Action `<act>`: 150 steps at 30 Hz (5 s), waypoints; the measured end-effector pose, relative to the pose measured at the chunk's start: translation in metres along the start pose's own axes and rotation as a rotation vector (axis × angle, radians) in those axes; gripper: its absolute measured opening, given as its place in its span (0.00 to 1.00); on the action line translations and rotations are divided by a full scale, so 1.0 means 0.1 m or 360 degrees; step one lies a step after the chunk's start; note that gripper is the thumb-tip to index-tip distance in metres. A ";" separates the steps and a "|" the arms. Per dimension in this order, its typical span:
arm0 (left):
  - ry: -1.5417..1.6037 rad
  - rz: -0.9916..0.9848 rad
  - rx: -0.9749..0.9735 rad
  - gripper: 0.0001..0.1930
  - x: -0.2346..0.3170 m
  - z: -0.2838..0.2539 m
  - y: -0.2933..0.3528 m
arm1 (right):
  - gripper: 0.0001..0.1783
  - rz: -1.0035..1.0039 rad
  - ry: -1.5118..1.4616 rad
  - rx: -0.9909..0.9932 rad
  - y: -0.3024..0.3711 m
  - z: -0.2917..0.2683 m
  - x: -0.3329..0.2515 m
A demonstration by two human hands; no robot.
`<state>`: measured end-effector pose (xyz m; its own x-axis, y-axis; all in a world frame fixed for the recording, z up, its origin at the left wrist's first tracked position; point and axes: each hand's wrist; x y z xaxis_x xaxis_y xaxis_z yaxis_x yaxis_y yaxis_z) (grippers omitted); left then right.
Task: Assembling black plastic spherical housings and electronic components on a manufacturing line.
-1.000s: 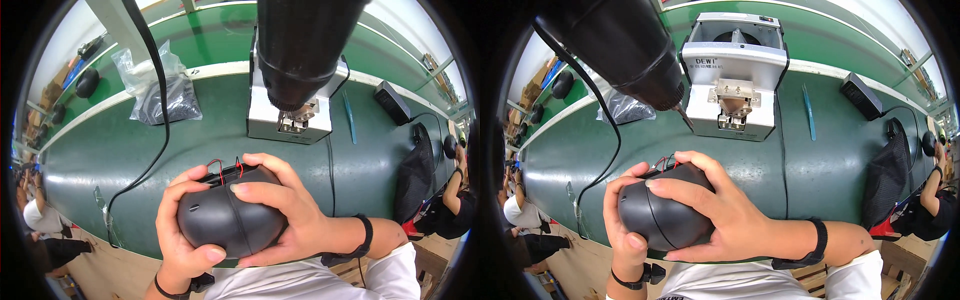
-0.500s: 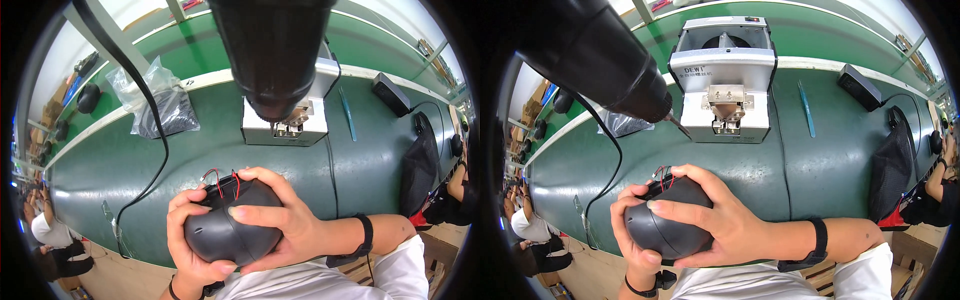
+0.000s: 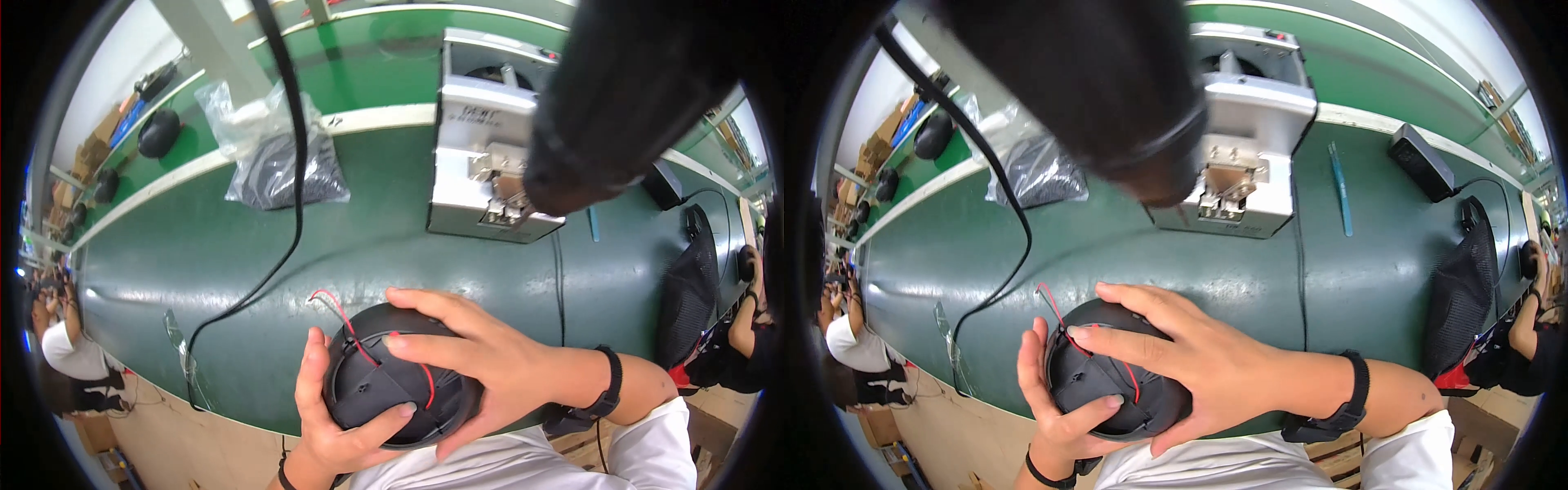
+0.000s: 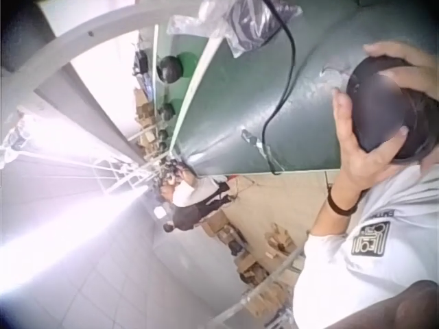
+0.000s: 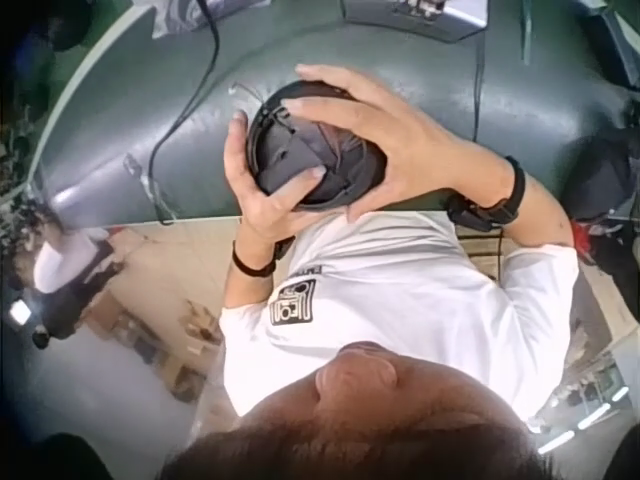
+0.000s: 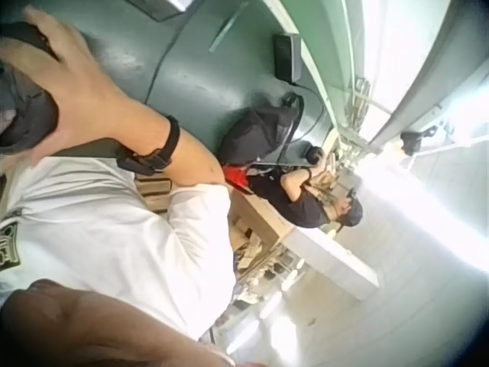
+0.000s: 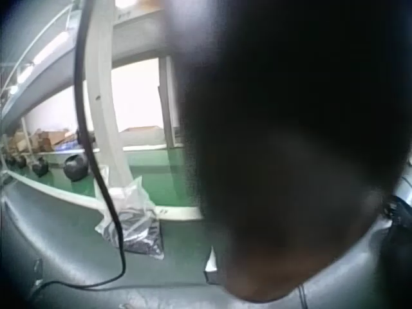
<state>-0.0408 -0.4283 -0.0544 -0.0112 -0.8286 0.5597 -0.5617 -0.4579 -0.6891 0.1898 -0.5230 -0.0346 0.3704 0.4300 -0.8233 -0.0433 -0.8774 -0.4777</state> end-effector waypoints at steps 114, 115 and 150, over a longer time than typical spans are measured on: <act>0.0106 -0.0020 0.0228 0.53 0.04 -0.29 -0.67 | 0.46 -0.0070 0.0210 0.0174 -0.64 0.07 -0.52; 0.0158 -0.0075 0.0195 0.48 0.09 -0.29 -0.66 | 0.48 -0.0081 0.0205 0.0144 -0.63 0.06 -0.49; 0.0562 -0.0496 0.0207 0.34 -0.10 -0.14 -0.56 | 0.53 0.0215 0.0257 0.0076 -0.53 0.17 -0.35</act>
<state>-0.0209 -0.3893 -0.0148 -0.1512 -0.4962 0.8549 -0.4752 -0.7219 -0.5030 0.1635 -0.4880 0.0144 0.5022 0.2663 -0.8227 -0.1448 -0.9121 -0.3836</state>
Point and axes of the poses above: each hand's wrist, its own y-axis away from the middle knuckle, its own z-axis out of the palm, x = y × z, and after that the axes turned 12 degrees about x, right-handed
